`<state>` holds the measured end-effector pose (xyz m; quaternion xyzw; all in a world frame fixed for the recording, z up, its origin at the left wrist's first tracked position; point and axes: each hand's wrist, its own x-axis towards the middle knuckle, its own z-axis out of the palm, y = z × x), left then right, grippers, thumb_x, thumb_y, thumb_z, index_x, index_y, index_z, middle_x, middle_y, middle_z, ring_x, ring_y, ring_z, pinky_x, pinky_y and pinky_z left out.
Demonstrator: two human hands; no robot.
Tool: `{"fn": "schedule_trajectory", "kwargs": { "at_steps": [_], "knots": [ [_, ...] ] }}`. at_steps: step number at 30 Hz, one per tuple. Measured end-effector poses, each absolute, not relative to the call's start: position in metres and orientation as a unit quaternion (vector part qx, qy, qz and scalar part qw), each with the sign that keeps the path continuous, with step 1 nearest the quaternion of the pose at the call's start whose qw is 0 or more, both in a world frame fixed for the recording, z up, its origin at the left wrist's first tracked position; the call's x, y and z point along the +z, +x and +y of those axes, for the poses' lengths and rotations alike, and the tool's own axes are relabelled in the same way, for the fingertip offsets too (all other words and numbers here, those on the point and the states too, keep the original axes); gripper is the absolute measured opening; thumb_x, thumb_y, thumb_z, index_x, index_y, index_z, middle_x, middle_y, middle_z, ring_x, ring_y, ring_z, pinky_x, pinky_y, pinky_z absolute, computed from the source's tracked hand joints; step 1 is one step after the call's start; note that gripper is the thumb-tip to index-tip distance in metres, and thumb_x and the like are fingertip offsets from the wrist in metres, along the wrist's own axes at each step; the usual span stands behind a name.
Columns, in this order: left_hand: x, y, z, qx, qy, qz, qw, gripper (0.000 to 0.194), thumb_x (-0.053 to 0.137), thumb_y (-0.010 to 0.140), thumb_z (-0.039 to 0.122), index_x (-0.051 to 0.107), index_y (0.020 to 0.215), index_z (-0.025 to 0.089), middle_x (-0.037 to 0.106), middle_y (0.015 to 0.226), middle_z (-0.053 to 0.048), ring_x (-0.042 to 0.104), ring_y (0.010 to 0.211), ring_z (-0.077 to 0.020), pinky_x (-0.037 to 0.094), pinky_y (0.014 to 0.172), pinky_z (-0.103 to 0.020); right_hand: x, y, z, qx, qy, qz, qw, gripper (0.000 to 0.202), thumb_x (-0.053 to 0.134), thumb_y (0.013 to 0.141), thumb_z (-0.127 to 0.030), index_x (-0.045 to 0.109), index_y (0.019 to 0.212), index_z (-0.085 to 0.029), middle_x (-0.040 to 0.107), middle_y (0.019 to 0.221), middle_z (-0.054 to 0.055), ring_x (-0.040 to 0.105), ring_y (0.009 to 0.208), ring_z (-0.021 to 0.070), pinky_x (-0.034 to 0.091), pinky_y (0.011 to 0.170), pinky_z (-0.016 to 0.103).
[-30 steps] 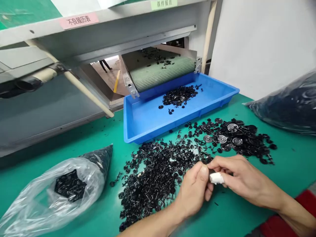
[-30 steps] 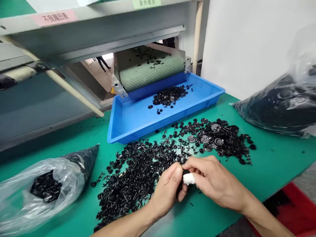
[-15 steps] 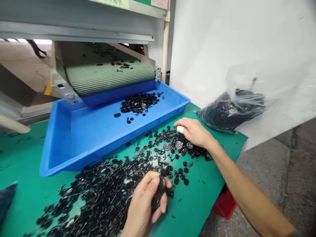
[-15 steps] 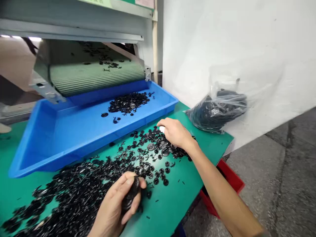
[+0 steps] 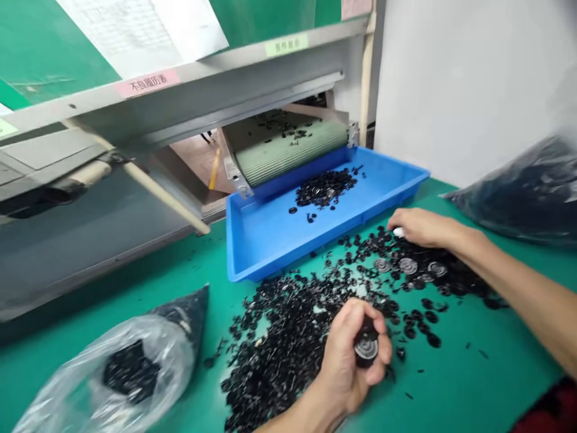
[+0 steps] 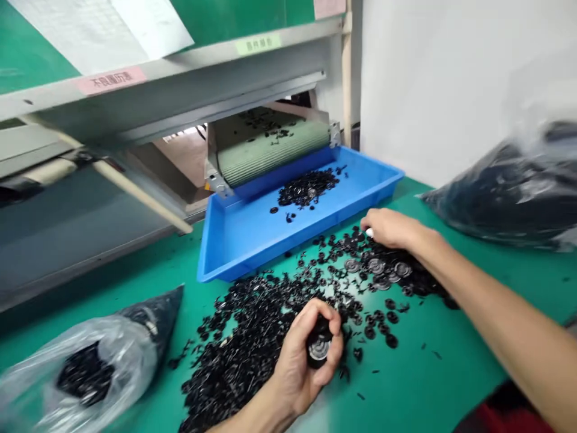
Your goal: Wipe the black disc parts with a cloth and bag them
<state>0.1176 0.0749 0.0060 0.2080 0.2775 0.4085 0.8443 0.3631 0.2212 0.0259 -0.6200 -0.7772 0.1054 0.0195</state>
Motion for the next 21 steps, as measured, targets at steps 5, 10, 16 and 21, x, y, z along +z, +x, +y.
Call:
{"fn": "schedule_trajectory", "kwargs": {
  "at_steps": [5,10,16,21],
  "knots": [
    [0.001,0.114,0.075,0.402,0.205,0.253,0.856,0.027,0.070,0.082,0.037,0.058,0.072,0.015,0.052,0.067,0.001,0.045,0.044,-0.0045,0.027,0.026,-0.008,0.020,0.372,0.227,0.155,-0.664,-0.731,-0.024,0.025,0.055,0.083,-0.004,0.073,0.099,-0.009,0.070,0.082,0.011,0.054,0.062,0.0122,0.035,0.064,0.027],
    [0.002,0.114,0.076,0.382,0.218,0.281,0.853,0.022,0.071,0.083,0.034,0.064,0.080,0.013,0.055,0.069,-0.001,0.043,0.044,-0.0034,0.025,0.027,-0.008,0.017,0.378,0.229,0.164,-0.691,-0.704,0.000,0.025,0.058,0.083,-0.010,0.074,0.102,-0.010,0.070,0.082,0.004,0.049,0.062,0.0062,0.031,0.068,0.028],
    [0.002,0.118,0.074,0.383,0.256,0.302,0.835,0.022,0.075,0.080,0.030,0.067,0.094,0.015,0.063,0.080,-0.003,0.046,0.046,-0.0035,0.025,0.029,-0.009,0.025,0.375,0.196,0.064,-0.675,-0.718,0.159,0.022,0.057,0.084,-0.025,0.076,0.090,-0.014,0.068,0.078,-0.002,0.048,0.061,0.0056,0.030,0.066,0.029],
    [-0.002,0.123,0.069,0.408,0.318,0.319,0.794,0.024,0.067,0.087,0.032,0.060,0.106,0.020,0.065,0.087,-0.003,0.049,0.045,-0.0032,0.028,0.030,-0.009,0.041,0.313,0.117,0.148,-0.602,-0.687,0.379,0.023,0.053,0.089,-0.034,0.071,0.084,-0.020,0.060,0.055,-0.006,0.047,0.044,0.0072,0.031,0.047,0.023]
  ]
}}
